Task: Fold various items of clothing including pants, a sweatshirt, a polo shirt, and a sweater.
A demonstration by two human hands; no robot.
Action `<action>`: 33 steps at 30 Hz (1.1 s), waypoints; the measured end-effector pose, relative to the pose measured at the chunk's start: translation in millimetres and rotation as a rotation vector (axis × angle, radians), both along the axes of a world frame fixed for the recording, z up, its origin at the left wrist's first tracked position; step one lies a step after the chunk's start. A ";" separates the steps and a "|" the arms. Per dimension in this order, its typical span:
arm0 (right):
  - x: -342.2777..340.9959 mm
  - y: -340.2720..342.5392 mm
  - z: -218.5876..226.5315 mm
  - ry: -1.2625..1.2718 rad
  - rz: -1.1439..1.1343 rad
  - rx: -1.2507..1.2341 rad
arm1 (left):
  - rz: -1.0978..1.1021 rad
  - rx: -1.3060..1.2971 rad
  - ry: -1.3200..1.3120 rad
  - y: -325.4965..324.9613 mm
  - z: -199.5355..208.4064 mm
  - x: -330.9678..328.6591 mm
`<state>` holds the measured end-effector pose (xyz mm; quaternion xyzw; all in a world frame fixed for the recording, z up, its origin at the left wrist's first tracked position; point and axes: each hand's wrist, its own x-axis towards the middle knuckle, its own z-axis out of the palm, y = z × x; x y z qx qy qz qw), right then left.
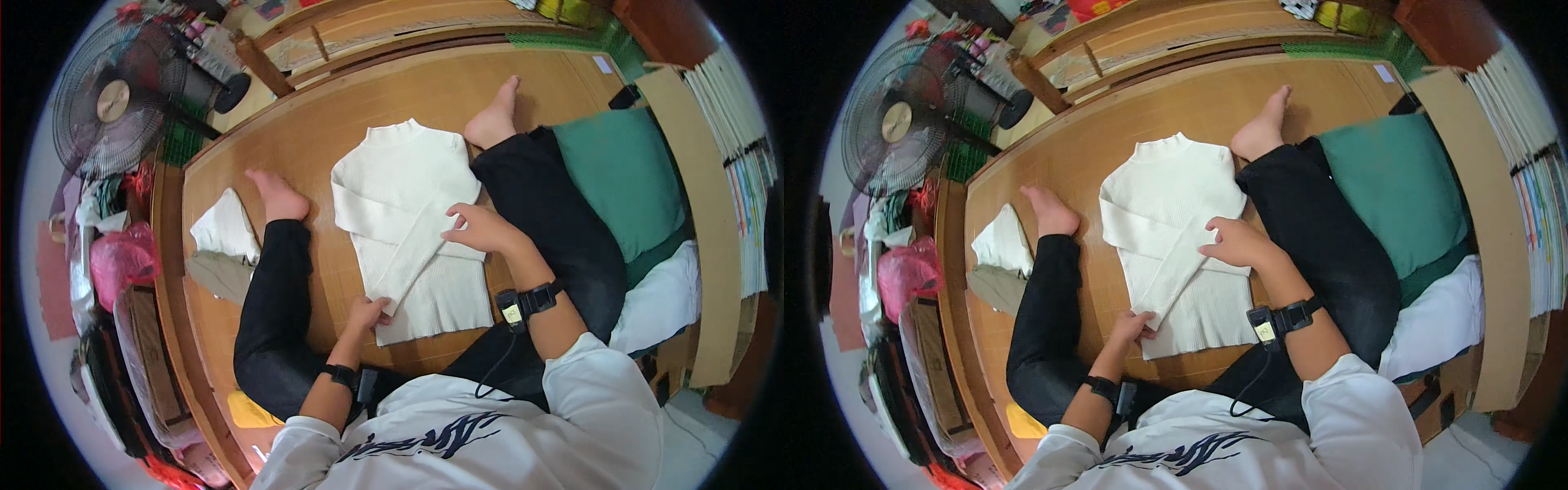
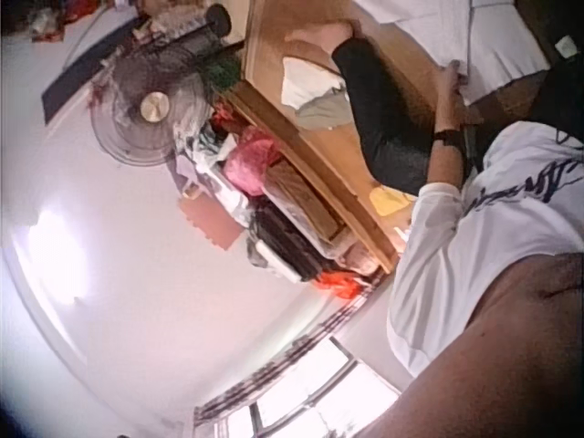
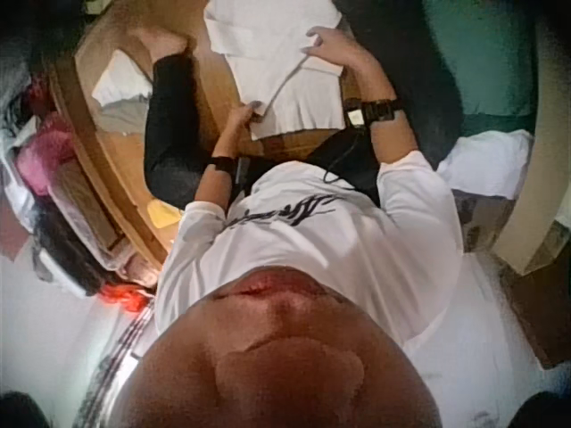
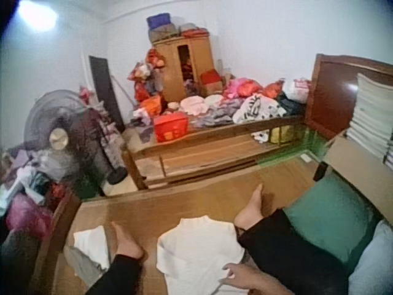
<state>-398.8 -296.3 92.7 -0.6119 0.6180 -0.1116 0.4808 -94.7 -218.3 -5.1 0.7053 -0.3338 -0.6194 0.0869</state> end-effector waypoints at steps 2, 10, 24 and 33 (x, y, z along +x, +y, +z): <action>-0.7 0.9 -2.6 0.010 0.005 0.028 | -0.083 -0.015 -0.089 1.9 -15.8 10.8; -0.3 2.3 -2.2 0.116 0.037 0.015 | -0.068 -0.222 -0.180 -0.7 -13.4 9.2; -22.2 -66.3 -64.7 -0.025 -0.582 -0.361 | -0.442 -0.170 -0.511 -104.3 -16.4 23.9; -10.6 -134.2 -95.4 0.205 -0.591 -0.264 | 0.286 -0.665 -0.448 -208.5 -34.9 37.1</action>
